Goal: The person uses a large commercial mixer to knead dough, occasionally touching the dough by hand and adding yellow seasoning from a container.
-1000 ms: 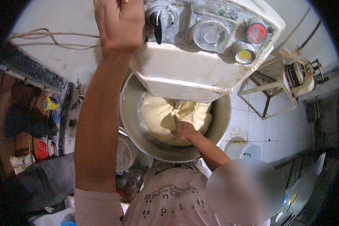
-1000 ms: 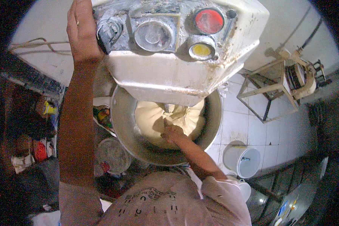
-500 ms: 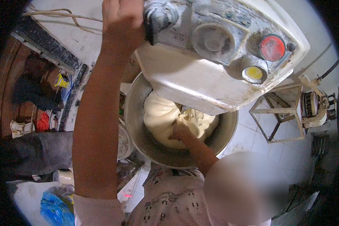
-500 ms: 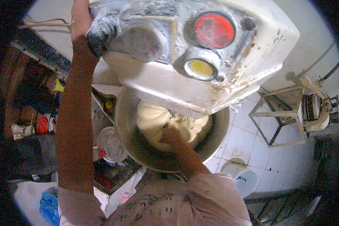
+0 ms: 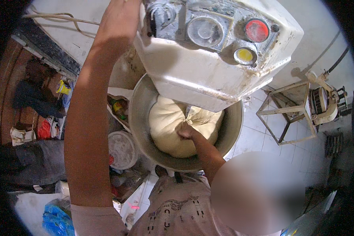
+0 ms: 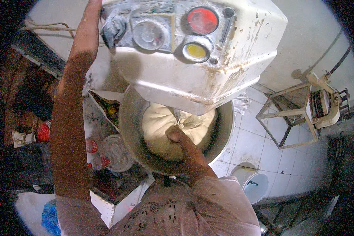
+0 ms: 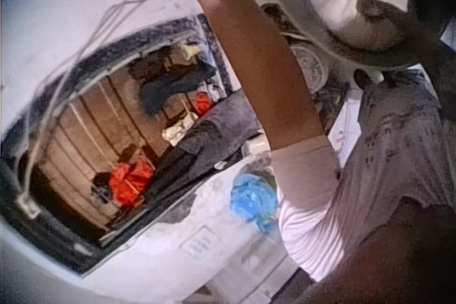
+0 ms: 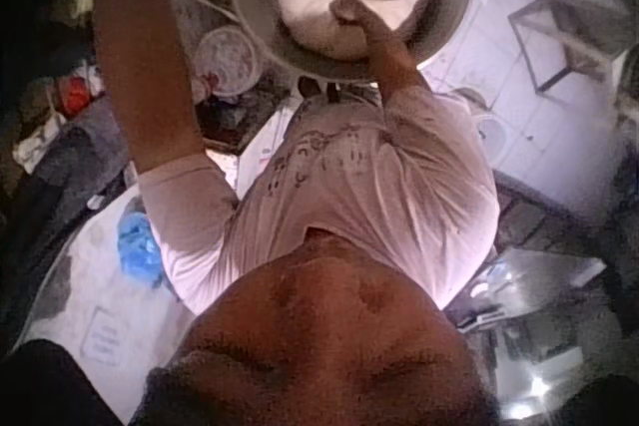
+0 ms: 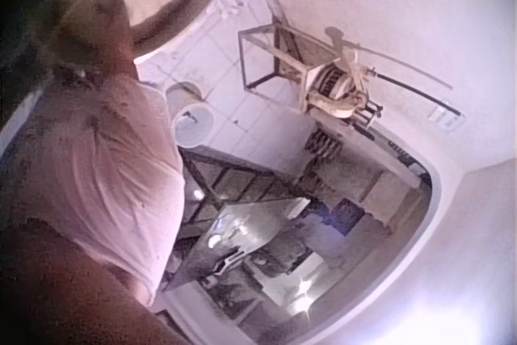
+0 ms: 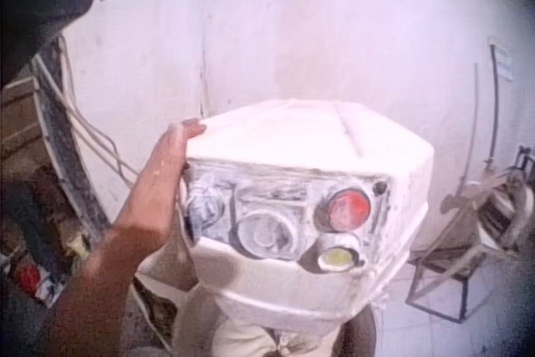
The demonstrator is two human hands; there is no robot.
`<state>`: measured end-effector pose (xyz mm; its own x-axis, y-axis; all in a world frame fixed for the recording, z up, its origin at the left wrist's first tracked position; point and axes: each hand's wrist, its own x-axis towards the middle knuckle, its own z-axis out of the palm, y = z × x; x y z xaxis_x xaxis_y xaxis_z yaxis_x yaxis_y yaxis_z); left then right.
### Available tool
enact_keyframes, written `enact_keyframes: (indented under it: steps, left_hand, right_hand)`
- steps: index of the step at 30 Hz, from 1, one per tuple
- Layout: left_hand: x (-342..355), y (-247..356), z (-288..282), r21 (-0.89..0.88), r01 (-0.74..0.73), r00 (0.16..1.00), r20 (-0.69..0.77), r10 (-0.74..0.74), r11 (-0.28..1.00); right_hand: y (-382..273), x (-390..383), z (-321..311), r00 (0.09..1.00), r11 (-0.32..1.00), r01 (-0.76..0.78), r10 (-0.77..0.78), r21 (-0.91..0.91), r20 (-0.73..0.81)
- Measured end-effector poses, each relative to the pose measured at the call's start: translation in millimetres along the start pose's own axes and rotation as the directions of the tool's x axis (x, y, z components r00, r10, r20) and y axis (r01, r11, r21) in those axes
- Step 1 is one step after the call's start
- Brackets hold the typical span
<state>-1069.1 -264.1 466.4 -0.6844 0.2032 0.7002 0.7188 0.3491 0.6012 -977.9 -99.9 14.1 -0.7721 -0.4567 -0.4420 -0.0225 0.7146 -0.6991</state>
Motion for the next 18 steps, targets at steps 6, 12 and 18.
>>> enact_keyframes:
  steps: [6,12,18]
  left_hand:
    - [-154.4,-27.1,-25.9,0.539,-0.030,0.986,0.153,-0.063,0.841]
    - [-462.8,-29.5,-113.1,0.705,0.421,0.738,0.098,-0.667,0.571]
    - [-600.0,20.8,-138.7,0.842,0.460,0.429,0.068,-0.901,0.282]
  right_hand:
    - [-15.0,-61.1,-68.4,0.832,0.885,-0.457,0.461,-0.091,0.310]
    - [-53.6,-58.4,2.2,0.923,0.793,-0.383,0.351,-0.474,-0.157]
    - [-109.5,-58.0,-36.3,0.903,0.774,-0.293,0.417,-0.562,0.102]
